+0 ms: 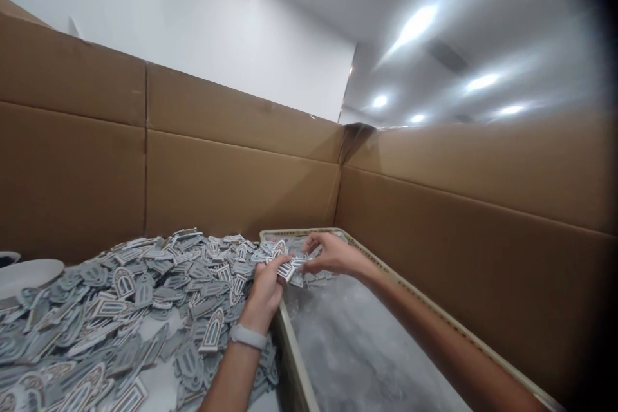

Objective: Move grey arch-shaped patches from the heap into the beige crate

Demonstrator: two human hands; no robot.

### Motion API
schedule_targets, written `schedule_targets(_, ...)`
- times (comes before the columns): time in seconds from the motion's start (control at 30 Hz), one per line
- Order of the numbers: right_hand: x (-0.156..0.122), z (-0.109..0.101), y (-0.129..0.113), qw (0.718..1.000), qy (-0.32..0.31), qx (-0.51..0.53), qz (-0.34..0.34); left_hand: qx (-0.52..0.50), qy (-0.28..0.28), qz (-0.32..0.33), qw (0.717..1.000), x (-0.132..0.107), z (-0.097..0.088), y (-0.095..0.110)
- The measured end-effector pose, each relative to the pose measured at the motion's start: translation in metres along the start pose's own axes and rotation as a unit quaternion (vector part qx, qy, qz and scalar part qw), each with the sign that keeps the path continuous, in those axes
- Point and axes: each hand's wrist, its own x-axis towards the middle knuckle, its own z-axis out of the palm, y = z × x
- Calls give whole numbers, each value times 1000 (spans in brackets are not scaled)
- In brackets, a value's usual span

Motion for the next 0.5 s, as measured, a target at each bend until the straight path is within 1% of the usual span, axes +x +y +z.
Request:
schedule_targets(0.1, -4, 6, 5, 998, 50, 14, -20, -13, 28, -4, 1000, 1, 0, 0)
schedule_targets(0.17, -3, 10, 7, 995, 82, 34, -44, -26, 32, -12, 999, 3, -4, 1)
schedule_targets(0.27, 3, 18, 9, 985, 103, 125, -59, -29, 21, -16, 999, 6, -12, 3)
schedule_targets(0.33, 9, 24, 12, 971, 108, 208, -51, -32, 14, -19, 999, 6, -14, 3)
schedule_targets(0.4, 15, 31, 15, 954, 110, 275, -38, -64, -3, -34, 997, 6, -13, 4)
schedule_targets(0.5, 21, 38, 21, 935, 122, 332, -13, -113, -21, -59, 992, 5, -9, 6)
